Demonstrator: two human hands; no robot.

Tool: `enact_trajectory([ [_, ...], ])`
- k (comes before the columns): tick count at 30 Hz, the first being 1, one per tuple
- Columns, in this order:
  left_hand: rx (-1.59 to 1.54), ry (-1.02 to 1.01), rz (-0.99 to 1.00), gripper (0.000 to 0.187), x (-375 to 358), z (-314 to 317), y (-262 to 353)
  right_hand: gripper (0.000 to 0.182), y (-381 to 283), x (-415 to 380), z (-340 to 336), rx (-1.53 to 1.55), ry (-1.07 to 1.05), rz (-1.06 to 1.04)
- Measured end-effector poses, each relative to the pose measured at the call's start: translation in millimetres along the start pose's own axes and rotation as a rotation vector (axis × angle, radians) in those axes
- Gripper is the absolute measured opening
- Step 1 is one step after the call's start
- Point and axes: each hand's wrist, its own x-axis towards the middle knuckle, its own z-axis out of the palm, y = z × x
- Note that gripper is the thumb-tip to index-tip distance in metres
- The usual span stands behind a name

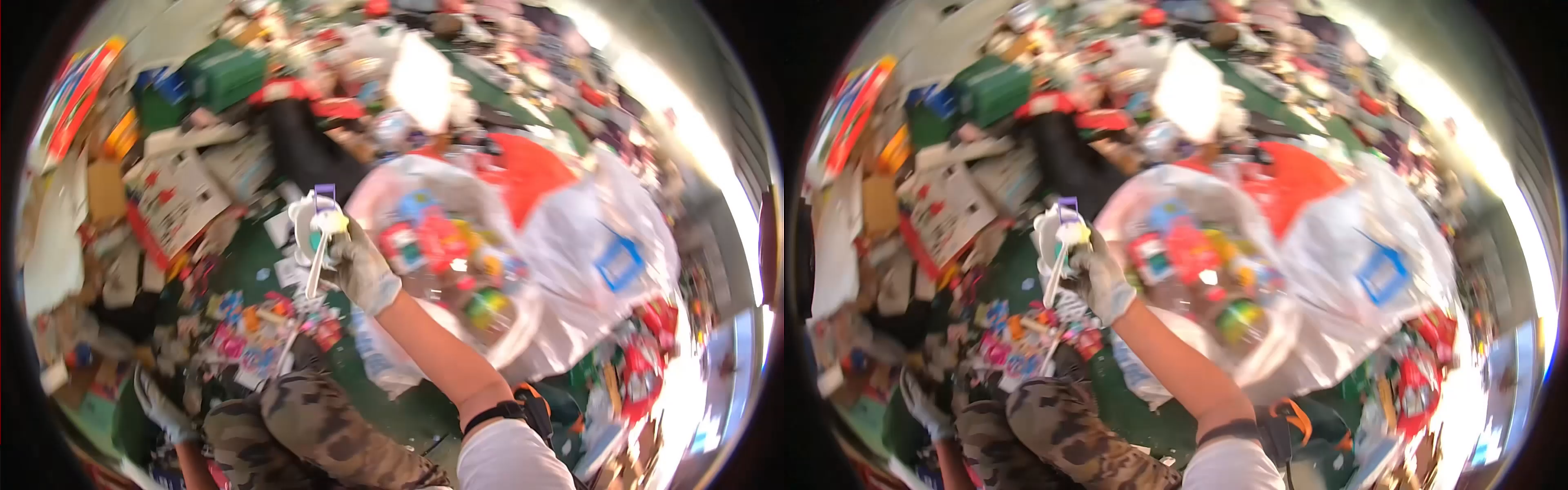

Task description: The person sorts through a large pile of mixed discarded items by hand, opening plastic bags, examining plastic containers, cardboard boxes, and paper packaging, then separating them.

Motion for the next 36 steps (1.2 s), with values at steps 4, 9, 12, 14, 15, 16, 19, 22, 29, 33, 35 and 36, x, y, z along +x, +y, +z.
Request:
enact_trajectory([
  [4,-0.200,0.049,-0.109,0.030,-24,-28,-9,0.033,-151,-67,10,0.080,0.238,-0.285],
  [9,-0.305,0.118,-0.152,0.030,-36,-20,26,0.014,-345,-144,-56,-0.292,0.062,-0.740],
  [12,0.024,0.059,0.068,0.030,-29,-26,25,0.018,-434,-201,-92,-0.494,0.220,-0.885],
  [14,0.239,0.060,0.118,0.028,-29,-22,39,0.019,-472,-222,-104,-0.681,0.396,-0.940],
  [15,0.109,0.047,0.117,0.028,-26,-21,37,0.019,-486,-226,-106,-0.791,0.485,-0.957],
  [16,-0.229,0.078,-0.090,0.021,-28,-14,42,0.020,-491,-224,-101,-0.898,0.570,-0.971],
  [19,-0.314,0.071,-0.124,0.017,-25,-13,33,0.022,-478,-206,-71,-1.226,0.802,-1.021],
  [22,-0.291,0.104,-0.358,0.018,-20,-10,19,0.025,-418,-163,-16,-1.389,0.767,-1.101],
  [29,0.146,0.053,-0.504,0.036,18,53,-152,0.041,-4,-17,5,-0.999,0.179,-0.505],
  [33,0.363,-0.001,-0.735,0.065,43,63,-229,0.085,219,73,-34,-1.248,0.033,0.039],
  [35,0.457,0.058,-0.732,0.071,62,59,-171,0.090,244,111,-102,-1.542,0.373,0.302],
  [36,0.751,-0.004,-0.664,0.079,80,39,-211,0.094,250,134,-149,-1.597,0.480,0.405],
])
